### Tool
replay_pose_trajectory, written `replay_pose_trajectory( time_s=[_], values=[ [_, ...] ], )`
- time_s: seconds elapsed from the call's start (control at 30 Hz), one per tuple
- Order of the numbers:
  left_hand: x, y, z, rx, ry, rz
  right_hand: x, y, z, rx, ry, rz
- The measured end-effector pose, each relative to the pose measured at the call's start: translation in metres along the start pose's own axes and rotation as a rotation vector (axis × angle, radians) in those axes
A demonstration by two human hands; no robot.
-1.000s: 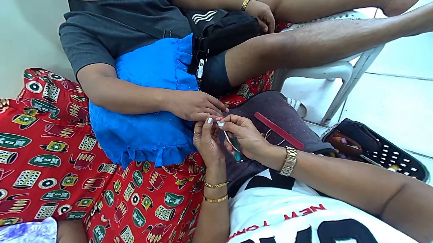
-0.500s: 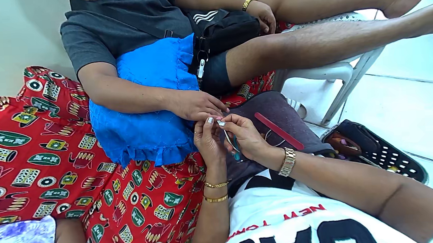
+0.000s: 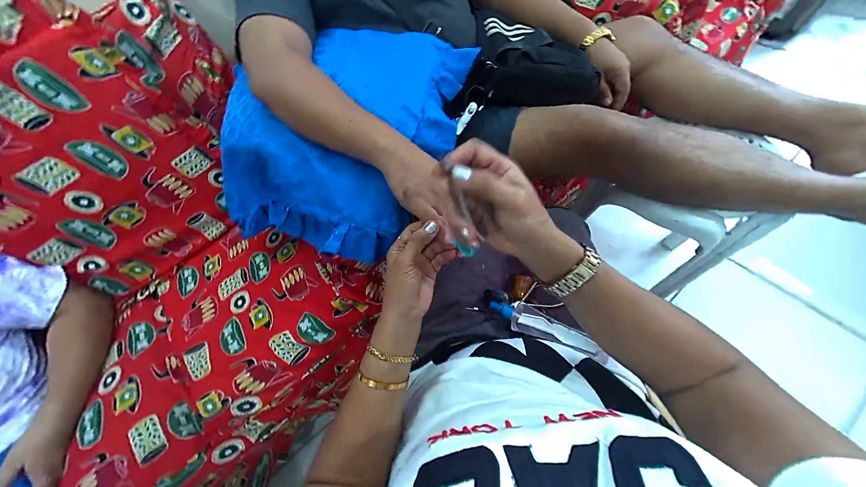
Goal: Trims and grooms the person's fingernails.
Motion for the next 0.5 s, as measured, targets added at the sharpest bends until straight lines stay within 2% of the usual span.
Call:
replay_pose_trajectory(
  time_s=[0.1, 0.13, 0.27, 0.5],
  values=[
    [0.004, 0.012, -0.008, -0.064, -0.005, -0.004, 0.018, -0.013, -0.024, 0.282, -0.27, 0.409],
    [0.004, 0.014, -0.011, -0.078, 0.017, 0.014, 0.02, -0.008, -0.021, 0.395, -0.304, 0.479],
    [0.006, 0.02, -0.01, -0.036, 0.122, 0.097, 0.005, 0.012, -0.001, 0.762, -0.337, 0.493],
    [0.004, 0.02, -0.012, 0.038, 0.155, 0.103, -0.008, 0.011, -0.005, 0.827, -0.342, 0.528]
  ],
)
Point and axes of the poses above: each hand's wrist, its own x-axis away from the middle knuckle, its own y-axis out of the back of the hand, z = x × y, the point moved 6 cm from there along -x, towards the middle knuckle, and after that the axes turned 12 degrees about -z, right-handed, at the moved point
